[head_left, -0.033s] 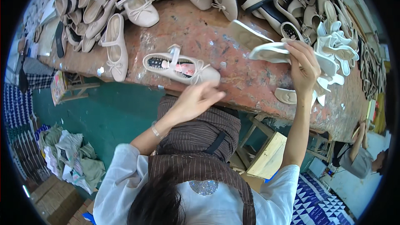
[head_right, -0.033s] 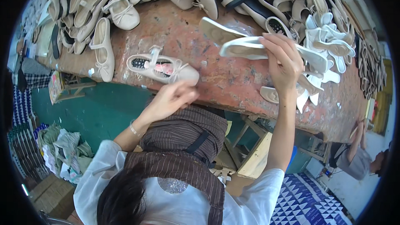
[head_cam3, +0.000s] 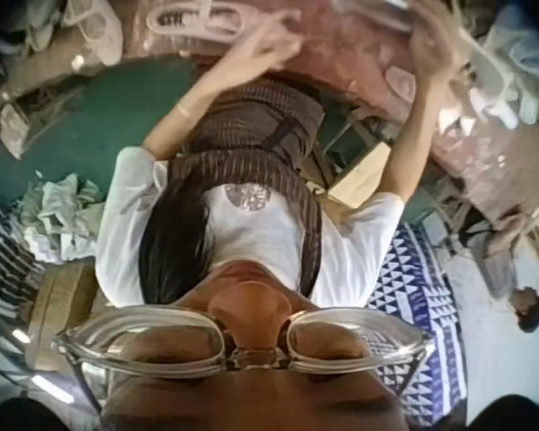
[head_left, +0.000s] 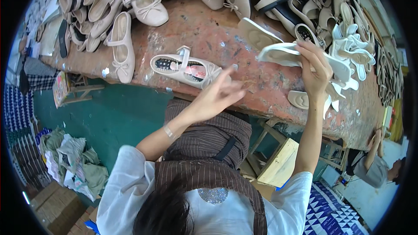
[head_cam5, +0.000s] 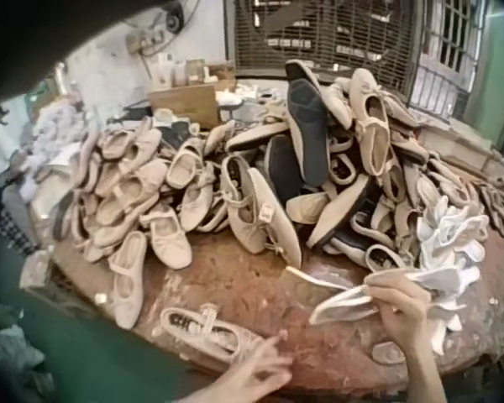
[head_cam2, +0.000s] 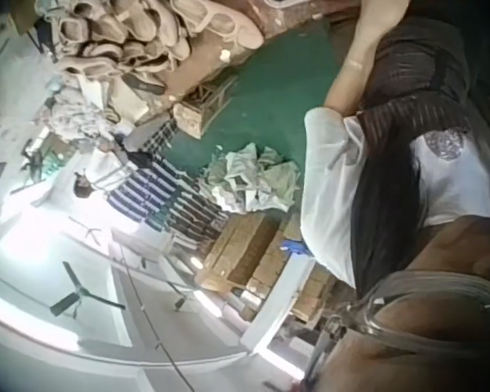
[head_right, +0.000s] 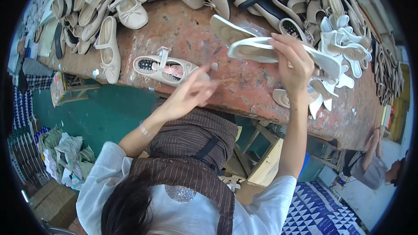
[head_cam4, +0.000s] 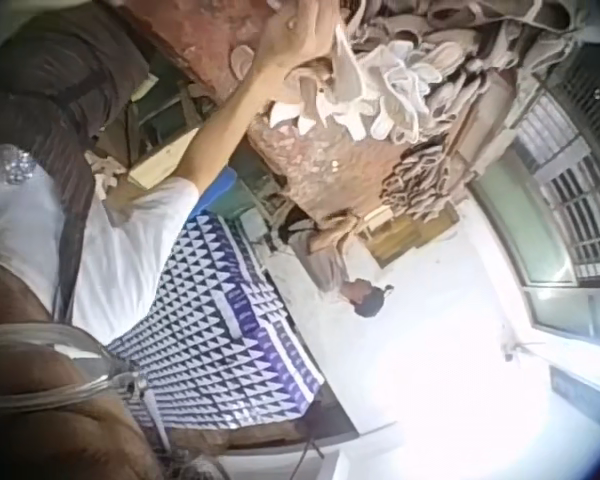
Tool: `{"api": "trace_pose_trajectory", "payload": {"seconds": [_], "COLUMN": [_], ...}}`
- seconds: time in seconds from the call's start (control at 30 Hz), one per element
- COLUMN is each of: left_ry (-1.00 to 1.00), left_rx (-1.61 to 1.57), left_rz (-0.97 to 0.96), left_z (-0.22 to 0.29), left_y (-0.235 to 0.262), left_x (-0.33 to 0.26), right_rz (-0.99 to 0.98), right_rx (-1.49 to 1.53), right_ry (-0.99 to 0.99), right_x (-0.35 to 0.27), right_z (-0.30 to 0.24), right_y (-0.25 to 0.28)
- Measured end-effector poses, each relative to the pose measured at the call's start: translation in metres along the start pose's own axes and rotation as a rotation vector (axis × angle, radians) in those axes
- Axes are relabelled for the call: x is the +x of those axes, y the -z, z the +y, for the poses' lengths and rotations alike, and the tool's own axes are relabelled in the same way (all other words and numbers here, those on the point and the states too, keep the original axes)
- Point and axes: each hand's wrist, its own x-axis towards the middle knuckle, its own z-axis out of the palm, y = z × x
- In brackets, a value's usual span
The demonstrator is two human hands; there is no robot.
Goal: The person repeatedly picks up shoes and white insoles, inserting each insole into a shoe and pressing it firmly into place by hand. They occasionally move shoes aside on the table to reach others while continuing the assembly process.
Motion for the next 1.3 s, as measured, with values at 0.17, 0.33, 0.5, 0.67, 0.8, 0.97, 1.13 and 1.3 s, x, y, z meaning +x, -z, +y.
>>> {"api": "trace_pose_trajectory", "payload": {"seconds": [0.17,0.33,0.5,0.67,0.8,0.97,1.13,1.3], "left_ry": [0.057,0.003,0.033,0.092,0.093,-0.329,-0.646,-0.320], "left_rx": [-0.824,-1.080,-0.996,-0.837,-0.765,0.330,0.784,1.155], "left_rz": [-0.079,-0.258,-0.113,0.175,0.310,0.580,0.673,0.685], "left_z": [0.010,0.013,-0.015,-0.046,-0.049,-0.026,0.023,-0.007], "left_y": [-0.030,-0.047,-0.049,-0.055,-0.055,-0.058,0.005,0.118], "left_x": [0.105,0.116,0.137,0.165,0.173,0.137,0.031,-0.033], "right_rz": [-0.108,-0.132,0.131,0.865,0.938,0.780,0.170,0.313], "right_rx": [0.196,0.535,1.136,1.649,1.535,1.699,1.732,1.852], "right_ry": [-0.133,-0.413,-0.424,-0.522,-0.286,-0.349,-0.563,-1.089], "right_x": [-0.011,-0.037,-0.059,-0.042,-0.039,-0.015,-0.051,-0.063], "right_z": [0.002,0.034,0.087,0.134,0.139,0.085,0.040,-0.066], "right_y": [-0.026,-0.020,0.006,0.096,0.160,0.127,0.067,-0.034]}}
